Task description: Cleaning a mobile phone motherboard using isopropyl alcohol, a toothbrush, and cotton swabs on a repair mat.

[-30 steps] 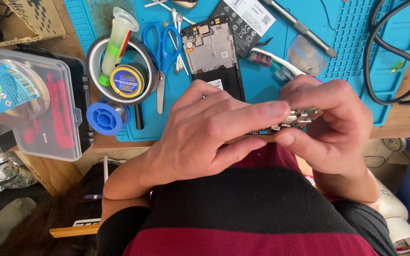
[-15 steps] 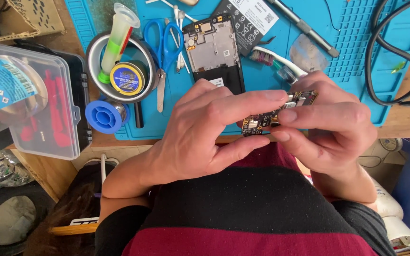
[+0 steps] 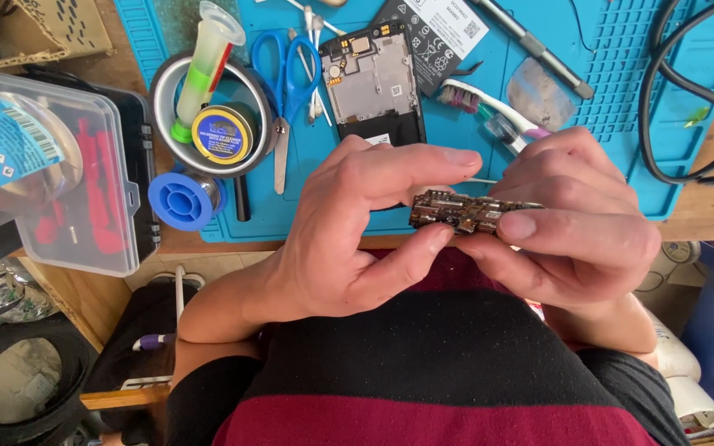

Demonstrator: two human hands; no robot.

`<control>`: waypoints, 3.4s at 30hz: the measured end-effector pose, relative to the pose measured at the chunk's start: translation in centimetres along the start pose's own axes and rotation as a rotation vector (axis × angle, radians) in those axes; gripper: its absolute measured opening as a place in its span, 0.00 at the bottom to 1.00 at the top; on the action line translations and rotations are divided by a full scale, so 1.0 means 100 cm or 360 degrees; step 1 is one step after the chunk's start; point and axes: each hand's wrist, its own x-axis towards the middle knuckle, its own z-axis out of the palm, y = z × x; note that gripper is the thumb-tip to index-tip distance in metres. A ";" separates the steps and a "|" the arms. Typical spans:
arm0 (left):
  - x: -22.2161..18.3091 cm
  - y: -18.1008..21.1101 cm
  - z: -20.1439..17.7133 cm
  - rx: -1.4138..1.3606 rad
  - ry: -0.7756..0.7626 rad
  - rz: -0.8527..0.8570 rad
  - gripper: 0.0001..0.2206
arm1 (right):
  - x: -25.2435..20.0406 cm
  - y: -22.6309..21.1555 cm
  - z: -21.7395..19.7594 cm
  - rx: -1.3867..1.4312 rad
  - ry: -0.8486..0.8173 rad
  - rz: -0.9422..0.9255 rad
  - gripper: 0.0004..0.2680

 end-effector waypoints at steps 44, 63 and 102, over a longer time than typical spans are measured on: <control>-0.002 -0.001 -0.002 0.0178 0.0050 0.0028 0.17 | 0.001 0.003 0.007 0.0216 0.0140 -0.0084 0.15; -0.004 -0.012 0.002 0.0174 0.0085 0.0178 0.17 | -0.003 -0.014 0.020 0.0947 0.0203 0.0970 0.23; -0.008 -0.026 0.019 -0.0828 -0.0097 -0.0013 0.39 | 0.031 -0.017 0.003 0.0618 0.0184 0.0522 0.12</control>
